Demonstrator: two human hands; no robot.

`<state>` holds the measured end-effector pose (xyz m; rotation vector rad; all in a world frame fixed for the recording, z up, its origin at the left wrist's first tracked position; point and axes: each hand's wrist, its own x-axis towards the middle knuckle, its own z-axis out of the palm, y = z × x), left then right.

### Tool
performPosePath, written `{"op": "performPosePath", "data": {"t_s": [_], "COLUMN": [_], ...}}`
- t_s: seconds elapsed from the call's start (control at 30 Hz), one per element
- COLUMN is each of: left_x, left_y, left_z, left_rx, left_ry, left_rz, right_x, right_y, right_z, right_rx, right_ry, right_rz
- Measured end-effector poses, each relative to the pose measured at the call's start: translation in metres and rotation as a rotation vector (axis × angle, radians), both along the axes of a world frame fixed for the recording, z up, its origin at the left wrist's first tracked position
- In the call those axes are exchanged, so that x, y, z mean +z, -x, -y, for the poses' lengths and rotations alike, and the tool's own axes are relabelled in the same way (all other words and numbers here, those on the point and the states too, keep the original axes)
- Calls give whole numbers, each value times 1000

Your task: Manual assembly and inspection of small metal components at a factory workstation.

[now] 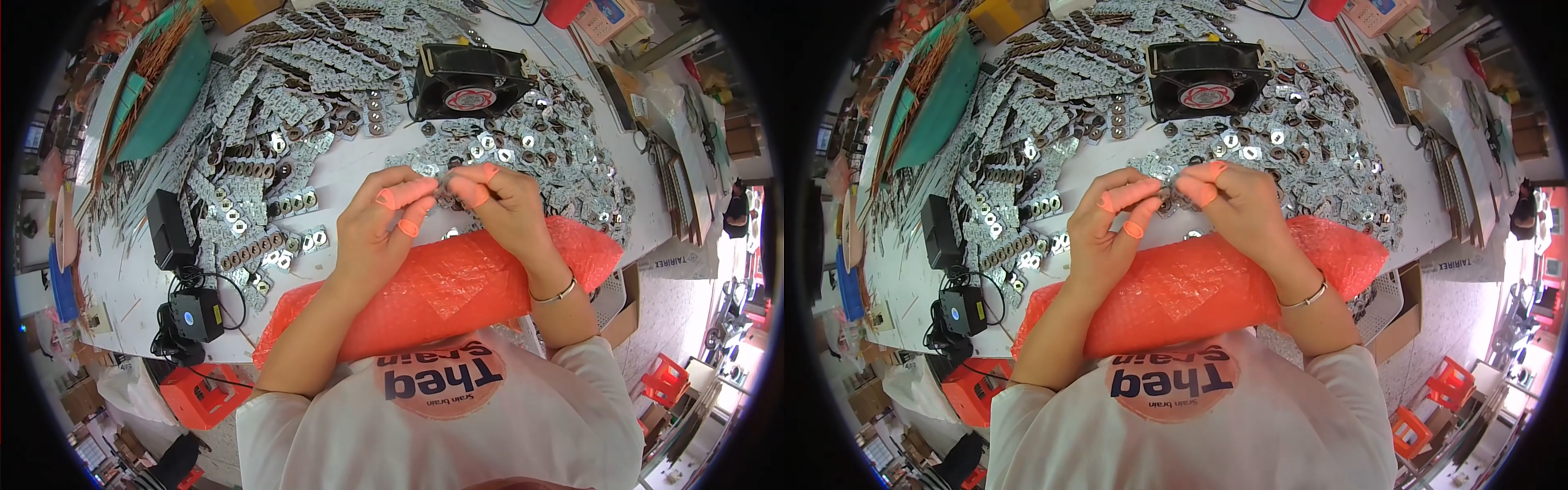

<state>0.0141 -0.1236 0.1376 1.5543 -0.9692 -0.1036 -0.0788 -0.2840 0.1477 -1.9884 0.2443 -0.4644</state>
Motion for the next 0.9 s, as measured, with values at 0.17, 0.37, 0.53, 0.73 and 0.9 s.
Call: {"op": "performPosePath", "data": {"t_s": [0.17,0.37,0.53,0.73,0.9], "left_x": [-6,-7,-3,-3,-3], "left_y": [-1,1,2,2,-7], "left_z": [0,-4,-11,-11,-11], "left_rx": [-105,-153,-164,-183,-164], "left_ry": [12,54,-21,22,16], "left_rz": [-446,-636,-830,-695,-694], "right_x": [4,8,5,7,9], "right_y": [3,10,13,15,10], "right_z": [12,4,2,1,-1], "right_rx": [-187,-1,25,103,30], "right_ry": [32,-96,-68,-80,-86], "right_rz": [-64,-115,-80,-107,-61]}}
